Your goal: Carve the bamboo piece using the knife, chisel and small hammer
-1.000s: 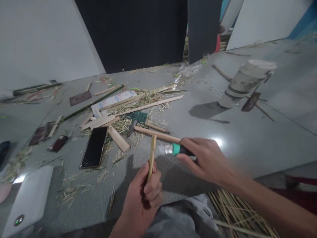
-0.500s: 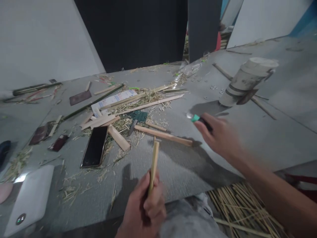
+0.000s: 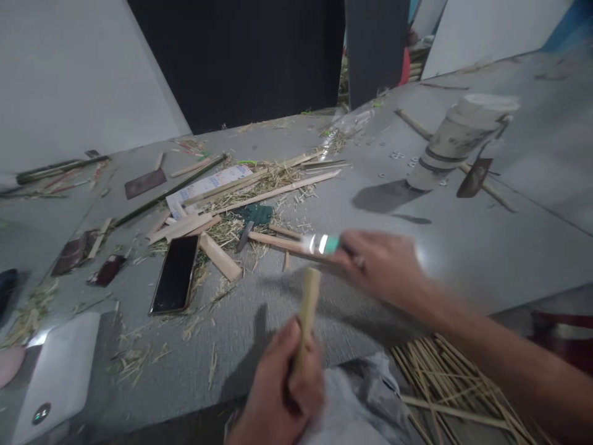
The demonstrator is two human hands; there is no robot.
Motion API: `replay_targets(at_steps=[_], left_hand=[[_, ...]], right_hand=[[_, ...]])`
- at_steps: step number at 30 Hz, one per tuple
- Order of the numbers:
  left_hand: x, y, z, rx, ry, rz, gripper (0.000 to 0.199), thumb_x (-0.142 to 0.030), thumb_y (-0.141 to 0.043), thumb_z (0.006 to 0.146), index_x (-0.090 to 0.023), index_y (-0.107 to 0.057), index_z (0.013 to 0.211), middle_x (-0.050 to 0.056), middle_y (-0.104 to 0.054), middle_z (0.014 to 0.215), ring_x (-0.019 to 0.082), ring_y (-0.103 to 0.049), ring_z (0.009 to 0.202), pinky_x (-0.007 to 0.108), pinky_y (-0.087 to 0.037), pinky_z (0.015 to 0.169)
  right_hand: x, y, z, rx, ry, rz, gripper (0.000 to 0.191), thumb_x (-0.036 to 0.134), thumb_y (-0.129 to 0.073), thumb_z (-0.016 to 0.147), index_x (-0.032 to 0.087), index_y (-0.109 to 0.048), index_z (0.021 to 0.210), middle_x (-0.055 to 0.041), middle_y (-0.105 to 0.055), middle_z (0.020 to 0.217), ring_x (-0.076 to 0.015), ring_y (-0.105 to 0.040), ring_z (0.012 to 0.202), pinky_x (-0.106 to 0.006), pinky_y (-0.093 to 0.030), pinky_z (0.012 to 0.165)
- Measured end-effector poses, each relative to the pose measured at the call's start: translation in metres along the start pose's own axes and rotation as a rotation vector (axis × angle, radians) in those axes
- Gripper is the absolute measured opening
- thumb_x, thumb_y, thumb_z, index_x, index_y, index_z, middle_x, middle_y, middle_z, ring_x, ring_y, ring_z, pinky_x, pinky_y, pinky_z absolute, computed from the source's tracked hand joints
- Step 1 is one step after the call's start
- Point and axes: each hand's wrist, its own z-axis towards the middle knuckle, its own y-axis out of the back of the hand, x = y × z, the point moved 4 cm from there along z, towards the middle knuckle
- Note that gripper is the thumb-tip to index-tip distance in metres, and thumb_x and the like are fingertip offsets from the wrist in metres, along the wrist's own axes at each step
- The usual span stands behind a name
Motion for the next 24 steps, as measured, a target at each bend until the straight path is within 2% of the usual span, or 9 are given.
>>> replay_targets(at_steps=[2, 3, 4, 5, 7, 9, 12, 16, 24], left_hand=[[0.004, 0.000, -0.005, 0.030, 0.071, 0.021, 0.034, -0.049, -0.080, 0.095, -0.018, -0.065, 0.093, -0.013, -0.032, 0.045, 0.004, -0.015, 0.036, 0.016, -0.022, 0.038], [0.002, 0.000, -0.006, 0.015, 0.081, -0.010, 0.036, -0.051, -0.081, 0.094, -0.018, -0.067, 0.093, -0.013, -0.032, 0.046, 0.003, -0.013, 0.038, 0.015, -0.022, 0.039], [-0.005, -0.001, -0.005, -0.008, 0.026, -0.042, 0.034, -0.047, -0.084, 0.091, -0.018, -0.067, 0.091, -0.013, -0.031, 0.048, 0.003, -0.010, 0.040, 0.014, -0.021, 0.040], [-0.015, -0.001, -0.004, -0.046, -0.077, -0.074, 0.029, -0.040, -0.086, 0.091, -0.017, -0.068, 0.091, -0.013, -0.030, 0.050, 0.002, -0.007, 0.041, 0.013, -0.019, 0.040], [-0.031, -0.005, 0.002, -0.074, -0.163, -0.086, 0.022, -0.031, -0.087, 0.090, -0.017, -0.070, 0.092, -0.013, -0.030, 0.052, 0.003, -0.006, 0.043, 0.014, -0.013, 0.040], [-0.039, -0.010, 0.008, -0.077, -0.183, -0.081, 0.020, -0.029, -0.087, 0.091, -0.017, -0.072, 0.094, -0.012, -0.031, 0.053, 0.003, -0.006, 0.044, 0.015, -0.011, 0.040], [-0.039, -0.014, 0.014, -0.063, -0.177, -0.075, 0.022, -0.031, -0.087, 0.091, -0.016, -0.070, 0.089, -0.012, -0.031, 0.053, 0.003, -0.008, 0.044, 0.016, -0.012, 0.040], [-0.030, -0.015, 0.013, -0.065, -0.164, -0.046, 0.040, -0.035, -0.089, 0.089, -0.014, -0.059, 0.072, -0.011, -0.033, 0.052, 0.003, -0.011, 0.043, 0.017, -0.018, 0.040], [-0.024, -0.017, 0.012, -0.060, -0.184, -0.022, 0.043, -0.036, -0.089, 0.088, -0.016, -0.054, 0.073, -0.012, -0.032, 0.051, 0.004, -0.010, 0.043, 0.016, -0.018, 0.041]], right_hand=[[-0.032, 0.011, 0.010, -0.106, -0.171, -0.069, 0.051, 0.059, -0.037, 0.112, 0.022, -0.060, 0.084, -0.0003, -0.053, 0.058, -0.0147, -0.038, 0.046, -0.031, -0.020, 0.051], [-0.040, 0.015, 0.012, -0.130, -0.205, -0.084, 0.051, 0.058, -0.037, 0.112, 0.023, -0.060, 0.084, -0.0013, -0.053, 0.059, -0.0160, -0.039, 0.048, -0.032, -0.020, 0.052], [-0.042, 0.018, 0.011, -0.134, -0.211, -0.089, 0.050, 0.058, -0.038, 0.112, 0.023, -0.057, 0.082, -0.0012, -0.051, 0.058, -0.0165, -0.039, 0.049, -0.033, -0.020, 0.053], [-0.037, 0.018, 0.009, -0.111, -0.189, -0.078, 0.050, 0.060, -0.041, 0.111, 0.024, -0.056, 0.080, -0.0003, -0.050, 0.057, -0.0161, -0.040, 0.048, -0.032, -0.022, 0.052], [-0.014, 0.014, -0.001, -0.043, -0.096, -0.023, 0.050, 0.059, -0.041, 0.111, 0.023, -0.056, 0.079, 0.0010, -0.051, 0.058, -0.0142, -0.043, 0.047, -0.031, -0.025, 0.051], [0.019, 0.007, -0.015, 0.042, 0.073, 0.111, 0.042, 0.053, -0.045, 0.111, 0.020, -0.060, 0.089, -0.0005, -0.060, 0.066, -0.0141, -0.051, 0.052, -0.030, -0.029, 0.052], [0.052, 0.000, -0.027, 0.089, 0.195, 0.203, 0.038, 0.051, -0.049, 0.111, 0.019, -0.062, 0.096, -0.0032, -0.067, 0.076, -0.0172, -0.060, 0.064, -0.032, -0.036, 0.057], [0.060, -0.003, -0.027, 0.148, 0.260, 0.224, 0.041, 0.051, -0.045, 0.112, 0.019, -0.059, 0.092, -0.0022, -0.065, 0.076, -0.0174, -0.060, 0.066, -0.033, -0.037, 0.060], [0.063, -0.003, -0.028, 0.160, 0.330, 0.211, 0.043, 0.052, -0.041, 0.113, 0.019, -0.058, 0.090, -0.0019, -0.065, 0.076, -0.0165, -0.059, 0.064, -0.034, -0.037, 0.060]])
